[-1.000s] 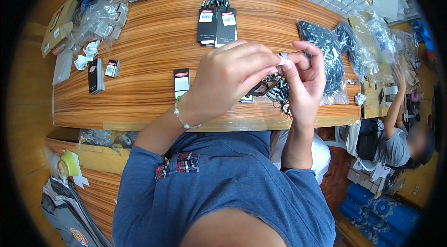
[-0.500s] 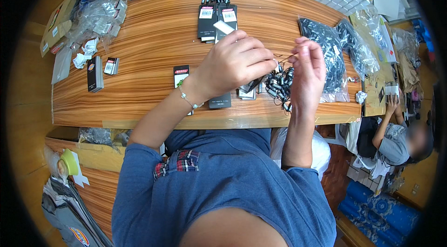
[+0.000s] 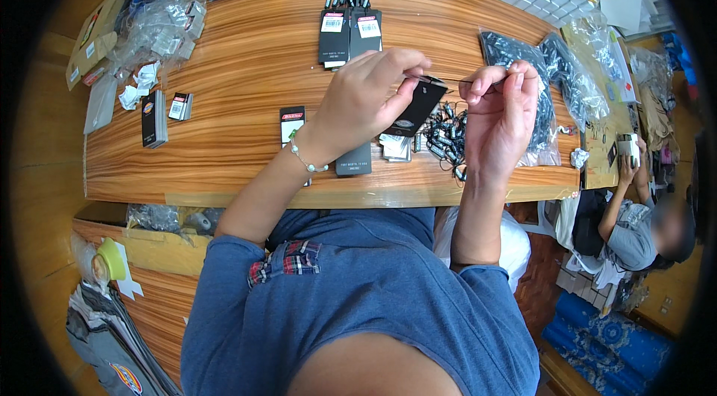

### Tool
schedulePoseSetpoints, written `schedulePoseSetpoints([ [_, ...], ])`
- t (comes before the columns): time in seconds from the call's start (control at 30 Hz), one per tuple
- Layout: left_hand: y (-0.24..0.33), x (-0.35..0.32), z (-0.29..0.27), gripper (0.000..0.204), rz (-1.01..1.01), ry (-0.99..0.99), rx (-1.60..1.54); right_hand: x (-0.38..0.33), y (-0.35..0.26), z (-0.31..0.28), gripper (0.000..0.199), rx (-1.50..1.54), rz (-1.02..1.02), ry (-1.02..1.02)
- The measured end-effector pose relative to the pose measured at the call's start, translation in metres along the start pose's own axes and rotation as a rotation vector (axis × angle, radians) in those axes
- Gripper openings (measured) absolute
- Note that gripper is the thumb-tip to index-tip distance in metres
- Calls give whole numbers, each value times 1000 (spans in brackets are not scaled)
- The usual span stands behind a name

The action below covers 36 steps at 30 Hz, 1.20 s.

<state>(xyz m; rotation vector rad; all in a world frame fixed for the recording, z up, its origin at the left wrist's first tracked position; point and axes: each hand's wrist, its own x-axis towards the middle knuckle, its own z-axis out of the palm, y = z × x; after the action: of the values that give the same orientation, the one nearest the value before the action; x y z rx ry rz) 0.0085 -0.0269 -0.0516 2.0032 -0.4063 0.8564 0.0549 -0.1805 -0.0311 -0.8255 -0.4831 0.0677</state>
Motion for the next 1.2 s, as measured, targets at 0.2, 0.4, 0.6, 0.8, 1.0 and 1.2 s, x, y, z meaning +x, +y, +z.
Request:
schedulePoseSetpoints([
  [0.2,3,6,-10,16,71,-237,76,1,-5,-2,11,57,100,-253],
  [0.4,4,13,-17,15,-313,-457,-377,12,-10,-10,16,310,308,-578],
  [0.6,4,5,7,19,-289,-318,-541,11,9,2,11,390,194,-343],
  [0.8,2,-2,11,45,-341,-299,-813,11,7,2,12,312,94,-182],
  [1.0,-2,-9,19,60,-293,-102,-882,17,0,-5,12,291,28,-86],
  [1.2,-4,-10,14,49,-277,-43,-628,14,-5,-5,13,294,14,-49],
])
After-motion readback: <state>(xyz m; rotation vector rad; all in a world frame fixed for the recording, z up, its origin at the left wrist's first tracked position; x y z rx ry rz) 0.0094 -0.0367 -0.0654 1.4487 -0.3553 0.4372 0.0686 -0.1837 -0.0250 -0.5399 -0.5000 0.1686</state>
